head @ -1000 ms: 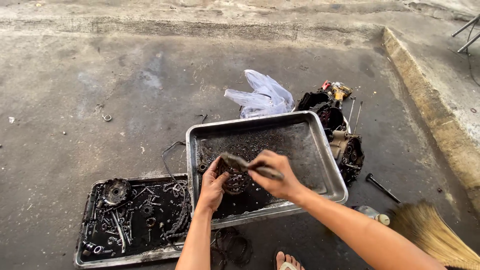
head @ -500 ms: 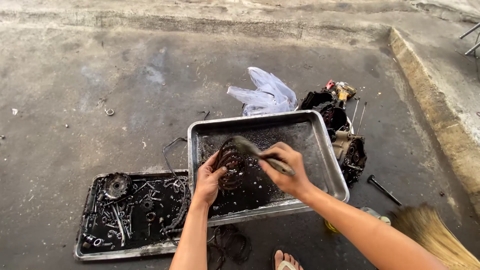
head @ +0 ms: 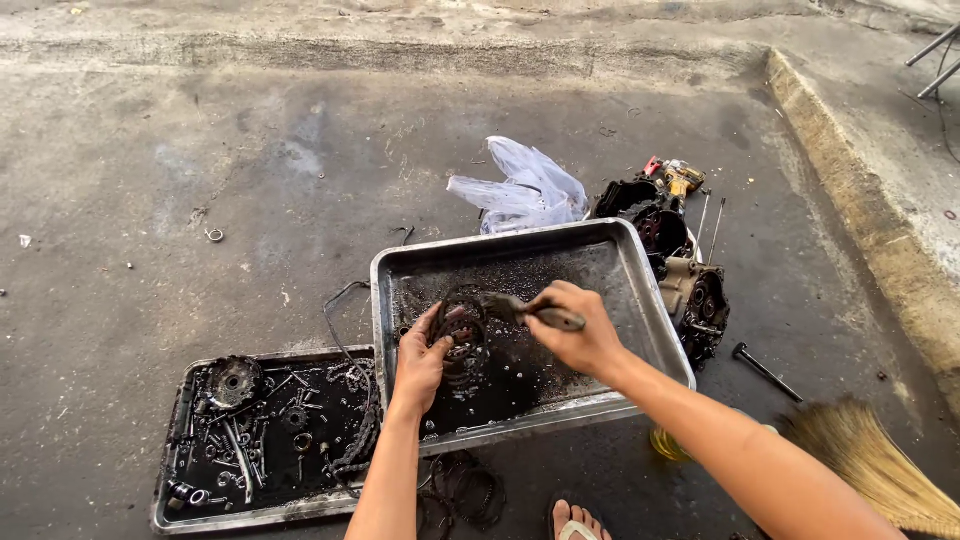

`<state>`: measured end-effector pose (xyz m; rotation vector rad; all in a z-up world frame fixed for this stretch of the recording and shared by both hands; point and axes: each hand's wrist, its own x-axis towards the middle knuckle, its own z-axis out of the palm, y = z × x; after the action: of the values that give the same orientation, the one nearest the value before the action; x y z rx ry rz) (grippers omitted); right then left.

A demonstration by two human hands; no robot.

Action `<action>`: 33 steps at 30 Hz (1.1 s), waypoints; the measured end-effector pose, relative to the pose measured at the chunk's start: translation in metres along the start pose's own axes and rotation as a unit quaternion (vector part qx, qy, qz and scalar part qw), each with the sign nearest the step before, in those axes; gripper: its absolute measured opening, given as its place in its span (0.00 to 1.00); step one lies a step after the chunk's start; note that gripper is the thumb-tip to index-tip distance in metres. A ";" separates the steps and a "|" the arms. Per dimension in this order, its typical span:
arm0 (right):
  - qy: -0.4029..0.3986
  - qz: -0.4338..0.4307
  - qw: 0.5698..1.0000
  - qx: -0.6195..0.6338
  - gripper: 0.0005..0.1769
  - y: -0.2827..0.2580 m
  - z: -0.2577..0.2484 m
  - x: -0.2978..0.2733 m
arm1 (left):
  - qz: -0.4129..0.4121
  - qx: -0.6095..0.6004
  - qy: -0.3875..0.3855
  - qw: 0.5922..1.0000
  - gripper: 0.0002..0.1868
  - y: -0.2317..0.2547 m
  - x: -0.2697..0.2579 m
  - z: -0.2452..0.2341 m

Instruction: Cleaning oily motorcycle engine components using a brush and solvent in a metal tray

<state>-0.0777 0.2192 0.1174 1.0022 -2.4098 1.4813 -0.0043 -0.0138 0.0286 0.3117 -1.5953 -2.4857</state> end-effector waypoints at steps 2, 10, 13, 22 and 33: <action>-0.029 -0.024 0.998 0.043 0.04 -0.012 0.025 -0.016 | 0.001 -0.051 0.017 0.999 0.36 -0.012 0.012 0.001; -0.034 -0.038 0.997 0.049 0.04 -0.018 0.021 -0.021 | 0.008 -0.164 0.070 0.984 0.41 -0.052 0.029 -0.006; -0.143 -0.006 0.989 0.043 0.06 -0.019 0.017 -0.035 | 0.017 -0.168 0.102 0.980 0.38 -0.037 0.024 -0.009; 0.029 0.444 0.867 0.224 0.19 0.006 -0.016 -0.069 | 0.028 -0.148 0.114 0.982 0.35 -0.016 0.024 -0.028; 0.363 0.614 0.646 0.273 0.34 0.090 -0.073 -0.383 | -0.141 0.184 0.009 0.973 0.33 0.075 -0.014 0.033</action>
<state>0.1461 0.4842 -0.0814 -1.4212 -1.8319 2.2851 0.0029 -0.0120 0.1113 0.6514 -2.1348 -2.3466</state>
